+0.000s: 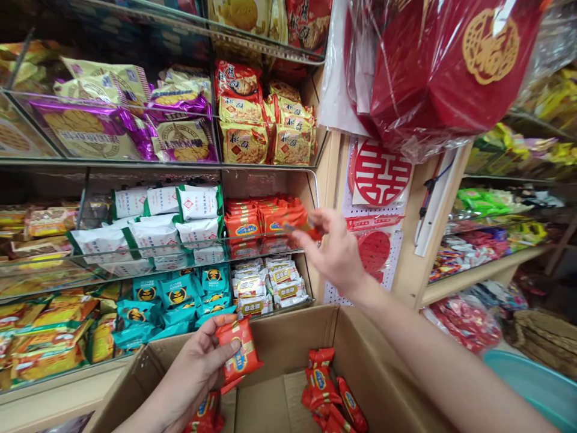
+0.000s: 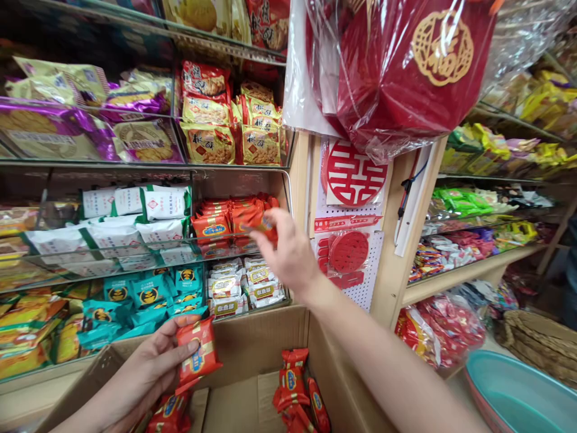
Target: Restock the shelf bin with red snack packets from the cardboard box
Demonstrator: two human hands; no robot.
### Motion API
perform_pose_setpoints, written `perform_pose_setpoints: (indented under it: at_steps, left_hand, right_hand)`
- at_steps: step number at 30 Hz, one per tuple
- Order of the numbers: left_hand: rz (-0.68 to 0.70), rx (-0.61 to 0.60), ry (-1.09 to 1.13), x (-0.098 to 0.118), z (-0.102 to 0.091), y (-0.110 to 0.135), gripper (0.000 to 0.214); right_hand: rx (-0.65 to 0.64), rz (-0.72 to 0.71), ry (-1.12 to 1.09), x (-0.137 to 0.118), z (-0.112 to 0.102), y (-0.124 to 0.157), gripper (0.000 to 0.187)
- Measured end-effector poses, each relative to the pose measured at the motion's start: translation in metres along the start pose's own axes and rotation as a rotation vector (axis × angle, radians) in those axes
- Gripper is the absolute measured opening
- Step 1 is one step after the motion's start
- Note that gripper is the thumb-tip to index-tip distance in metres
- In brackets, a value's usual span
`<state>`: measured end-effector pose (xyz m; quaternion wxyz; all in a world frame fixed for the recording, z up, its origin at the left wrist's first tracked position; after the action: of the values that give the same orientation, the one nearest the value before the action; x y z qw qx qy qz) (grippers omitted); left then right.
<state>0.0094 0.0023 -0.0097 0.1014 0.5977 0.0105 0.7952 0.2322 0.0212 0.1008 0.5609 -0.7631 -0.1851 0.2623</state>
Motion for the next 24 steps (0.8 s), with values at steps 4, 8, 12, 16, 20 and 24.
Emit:
perform_pose_setpoints:
  at_steps: [4,8,12,16,20,24]
  left_hand:
    - [0.009,-0.015,-0.024,-0.01,0.005,0.002,0.042]
    - [0.021,-0.026,-0.03,-0.02,0.009,0.002,0.041]
    - [0.016,-0.044,-0.031,-0.024,0.009,0.003,0.04]
    - [0.006,-0.041,-0.034,-0.023,0.007,0.003,0.04]
    - [0.003,-0.036,-0.021,-0.023,0.006,0.003,0.039]
    - [0.017,-0.045,-0.025,-0.023,0.005,0.003,0.039]
  right_hand:
    - [-0.176,-0.021,0.358,0.027,0.002,-0.051,0.027]
    - [-0.438,-0.099,0.651,0.035,0.024,-0.071,0.023]
    - [-0.546,-0.147,0.749,0.032,0.039,-0.075,0.029]
    - [-0.594,-0.134,0.77,0.03,0.046,-0.083,0.032]
    - [-0.711,-0.085,0.765,0.032,0.052,-0.097,0.028]
    - [-0.773,-0.061,0.747,0.034,0.053,-0.105,0.026]
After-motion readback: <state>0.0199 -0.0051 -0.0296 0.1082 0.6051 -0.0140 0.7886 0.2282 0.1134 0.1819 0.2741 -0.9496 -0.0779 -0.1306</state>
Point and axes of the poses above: each hand's wrist, its own y-axis away from the middle knuckle, its own z-axis out of the palm, x = y × z, the point moved 2 cm from there along -y, towards the middle knuckle, and after that the axes turned 5 degrees about x, right-handed, at the moved point
